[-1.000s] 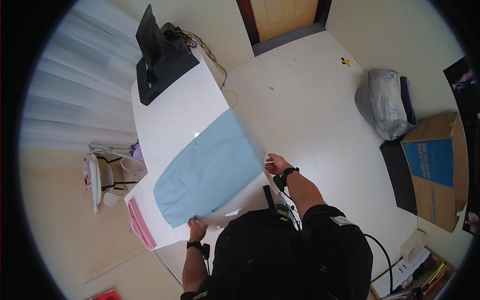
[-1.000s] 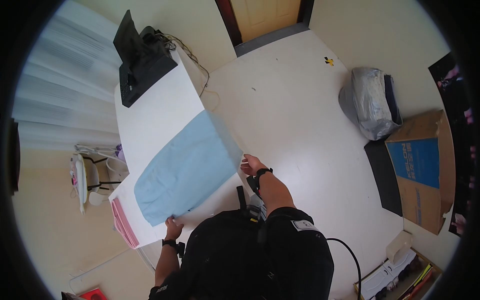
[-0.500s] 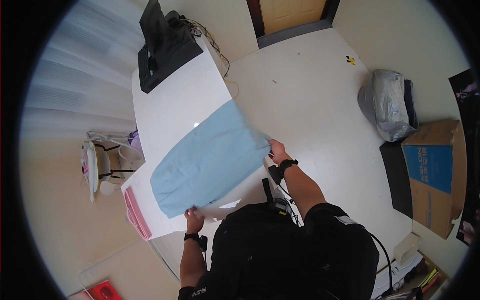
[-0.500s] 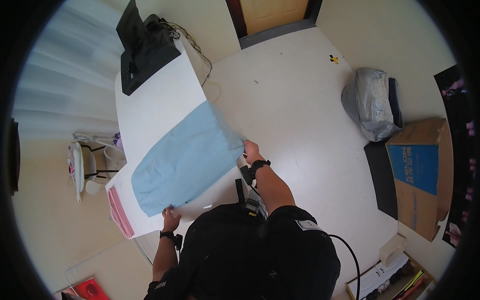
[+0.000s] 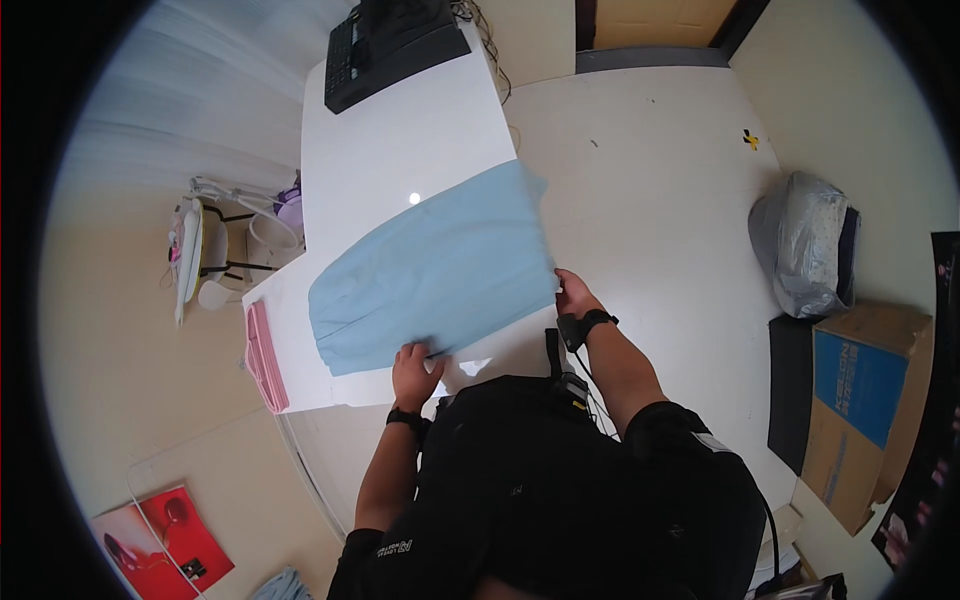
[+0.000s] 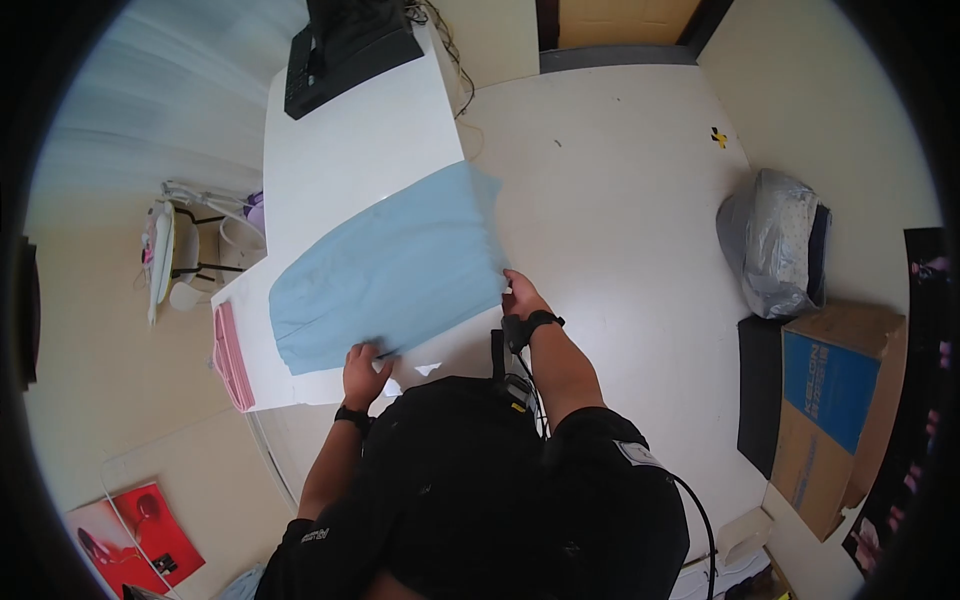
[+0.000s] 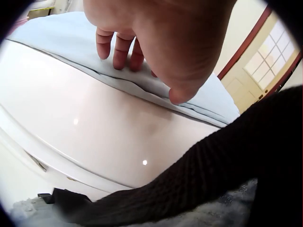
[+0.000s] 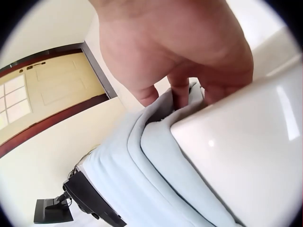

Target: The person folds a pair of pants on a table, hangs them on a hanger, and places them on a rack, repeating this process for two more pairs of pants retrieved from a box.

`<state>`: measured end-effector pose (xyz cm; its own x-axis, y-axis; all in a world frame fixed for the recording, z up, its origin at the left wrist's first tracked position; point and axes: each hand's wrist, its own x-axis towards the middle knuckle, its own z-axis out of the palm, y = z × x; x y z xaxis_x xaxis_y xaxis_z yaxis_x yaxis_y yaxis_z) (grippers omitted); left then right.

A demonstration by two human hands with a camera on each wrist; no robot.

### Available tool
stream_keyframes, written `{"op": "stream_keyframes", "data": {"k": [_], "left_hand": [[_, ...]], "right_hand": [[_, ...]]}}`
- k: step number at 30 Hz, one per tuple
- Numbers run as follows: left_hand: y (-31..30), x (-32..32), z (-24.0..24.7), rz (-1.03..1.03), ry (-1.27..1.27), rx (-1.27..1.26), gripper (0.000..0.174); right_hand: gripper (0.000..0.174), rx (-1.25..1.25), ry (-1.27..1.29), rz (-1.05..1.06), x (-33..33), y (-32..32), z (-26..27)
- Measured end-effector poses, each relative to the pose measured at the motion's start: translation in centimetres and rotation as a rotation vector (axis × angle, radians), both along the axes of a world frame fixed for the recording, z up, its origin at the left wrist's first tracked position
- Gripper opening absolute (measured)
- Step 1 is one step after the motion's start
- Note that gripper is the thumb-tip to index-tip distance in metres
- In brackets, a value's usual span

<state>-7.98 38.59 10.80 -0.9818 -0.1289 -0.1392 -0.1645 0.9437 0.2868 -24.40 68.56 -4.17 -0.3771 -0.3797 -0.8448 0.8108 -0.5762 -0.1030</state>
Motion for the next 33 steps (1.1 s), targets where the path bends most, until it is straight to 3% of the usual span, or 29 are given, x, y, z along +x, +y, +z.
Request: {"op": "stream_keyframes", "data": {"k": [5,7,13,21,27,29,33], "left_hand": [[-0.3,-0.9,-1.4,-0.01,-0.04,-0.124,0.025],[-0.4,-1.5,-2.2,0.002,-0.054,-0.155,0.023],[0.6,-2.7,-1.9,0.008,-0.004,-0.149,0.017],[-0.6,-3.3,-3.5,0.043,-0.006,-0.27,0.017],[1.5,-4.3,-2.5,-0.089,0.115,-0.049,0.017],[1.4,-4.5,-3.0,-0.157,0.115,-0.105,0.014],[0.2,-4.6,-3.7,-0.089,0.075,-0.212,0.01]], "right_hand": [[0.04,-0.012,0.105,-0.108,-0.3,-0.3,-0.8],[0.043,-0.006,0.049,-0.173,-0.6,-0.2,1.4],[0.041,-0.156,0.087,-0.094,-1.1,1.1,0.8],[0.036,-0.159,0.093,-0.058,-0.9,2.0,-0.2],[0.034,-0.181,0.146,-0.096,-0.6,2.8,0.7],[0.033,-0.171,0.144,-0.101,-0.5,2.9,0.6],[0.031,-0.125,0.127,-0.141,-0.4,2.8,1.0]]}}
